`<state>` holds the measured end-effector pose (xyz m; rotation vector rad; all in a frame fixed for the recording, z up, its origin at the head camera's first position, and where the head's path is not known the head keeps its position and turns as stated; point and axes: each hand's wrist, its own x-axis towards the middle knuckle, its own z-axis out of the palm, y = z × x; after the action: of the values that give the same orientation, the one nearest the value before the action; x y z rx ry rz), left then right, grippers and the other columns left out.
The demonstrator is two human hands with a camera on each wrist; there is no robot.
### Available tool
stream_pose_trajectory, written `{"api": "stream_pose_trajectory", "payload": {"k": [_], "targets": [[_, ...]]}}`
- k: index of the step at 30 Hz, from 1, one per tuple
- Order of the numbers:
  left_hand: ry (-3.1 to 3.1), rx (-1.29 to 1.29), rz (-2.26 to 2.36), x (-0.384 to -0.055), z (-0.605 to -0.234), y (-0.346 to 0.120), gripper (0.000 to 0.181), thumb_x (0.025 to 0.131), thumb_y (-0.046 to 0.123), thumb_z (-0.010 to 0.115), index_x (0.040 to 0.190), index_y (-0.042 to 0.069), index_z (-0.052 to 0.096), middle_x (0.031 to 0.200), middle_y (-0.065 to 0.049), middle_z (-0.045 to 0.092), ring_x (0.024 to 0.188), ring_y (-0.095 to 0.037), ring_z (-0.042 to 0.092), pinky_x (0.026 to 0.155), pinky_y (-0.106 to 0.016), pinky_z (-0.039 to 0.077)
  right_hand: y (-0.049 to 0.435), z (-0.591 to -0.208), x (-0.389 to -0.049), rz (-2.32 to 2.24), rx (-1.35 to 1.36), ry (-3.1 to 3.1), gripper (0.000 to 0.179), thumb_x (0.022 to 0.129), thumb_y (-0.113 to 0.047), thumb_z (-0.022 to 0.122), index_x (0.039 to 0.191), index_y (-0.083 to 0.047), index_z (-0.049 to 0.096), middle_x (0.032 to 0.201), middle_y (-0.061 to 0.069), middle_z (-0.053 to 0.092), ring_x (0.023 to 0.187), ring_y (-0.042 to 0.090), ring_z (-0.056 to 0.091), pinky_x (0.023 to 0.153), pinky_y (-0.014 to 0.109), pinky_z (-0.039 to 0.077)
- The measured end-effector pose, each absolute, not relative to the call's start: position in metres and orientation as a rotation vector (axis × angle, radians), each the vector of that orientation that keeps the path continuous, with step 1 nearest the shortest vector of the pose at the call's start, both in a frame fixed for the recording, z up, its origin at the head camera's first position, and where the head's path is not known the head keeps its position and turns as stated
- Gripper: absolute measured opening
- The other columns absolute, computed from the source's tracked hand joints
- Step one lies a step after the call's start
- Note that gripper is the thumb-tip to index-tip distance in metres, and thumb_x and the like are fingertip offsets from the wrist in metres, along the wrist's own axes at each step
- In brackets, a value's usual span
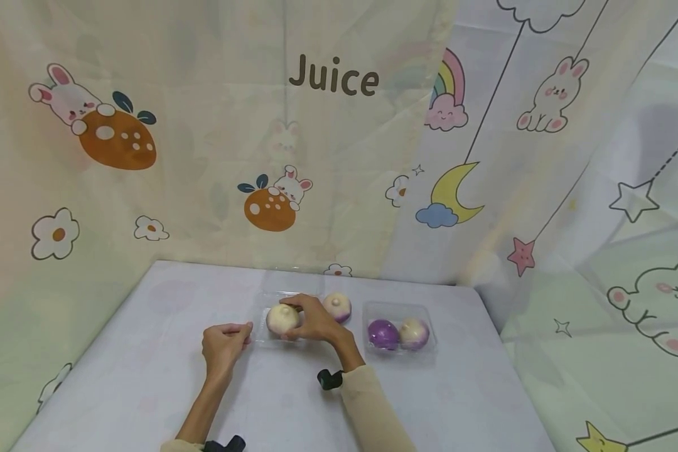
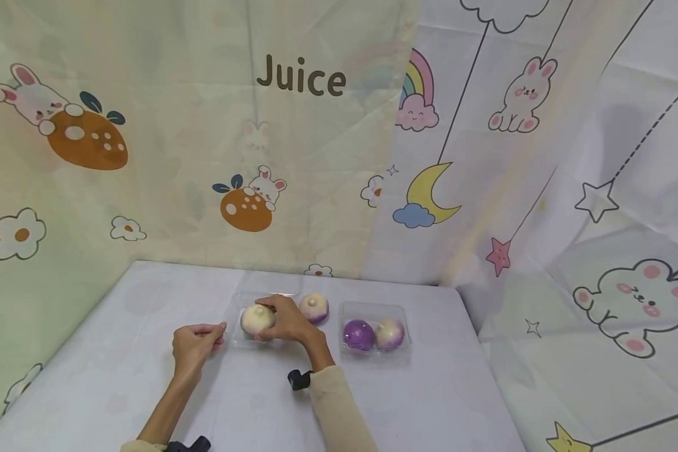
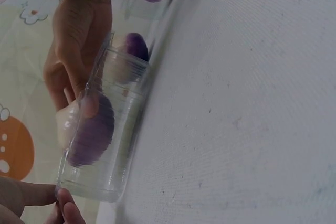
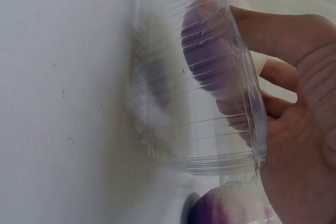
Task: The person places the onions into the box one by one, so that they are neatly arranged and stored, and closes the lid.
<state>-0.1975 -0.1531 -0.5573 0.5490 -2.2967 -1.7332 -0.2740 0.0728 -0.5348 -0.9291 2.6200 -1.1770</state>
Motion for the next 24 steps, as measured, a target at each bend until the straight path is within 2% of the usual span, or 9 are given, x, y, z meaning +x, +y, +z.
{"api": "stream_pose_trajectory", "payload": {"k": [6,24], "targets": [[-2.292,0.568,-1.73,-0.1963,-0.5564,-0.1523,0.026,0.099,0.016,0.079,0.098,-0.01,0.08,0.07,-0.005,0.077,0.064,-0.022,0.075,0.054,-0.018,0.056,0.0703,-0.5352,-0.2765,-1.121,-0.978,2.631,0.076,0.078,-0.012,0.099,0.146,-0.003,0.067,0.14,0.009,0.074,0.126,0.023,0.071,0.114,0.031,0.057],[-2.311,0.564,-1.744,-0.1982,-0.5554,-0.1533,0.028,0.099,0.019,0.08,0.097,-0.009,0.081,0.067,-0.002,0.076,0.062,-0.019,0.074,0.053,-0.019,0.055,0.0639,-0.5339,-0.2807,-1.041,-0.978,2.61,0.075,0.079,-0.007,0.097,0.148,-0.006,0.066,0.145,0.006,0.073,0.132,0.021,0.068,0.118,0.031,0.054]]}}
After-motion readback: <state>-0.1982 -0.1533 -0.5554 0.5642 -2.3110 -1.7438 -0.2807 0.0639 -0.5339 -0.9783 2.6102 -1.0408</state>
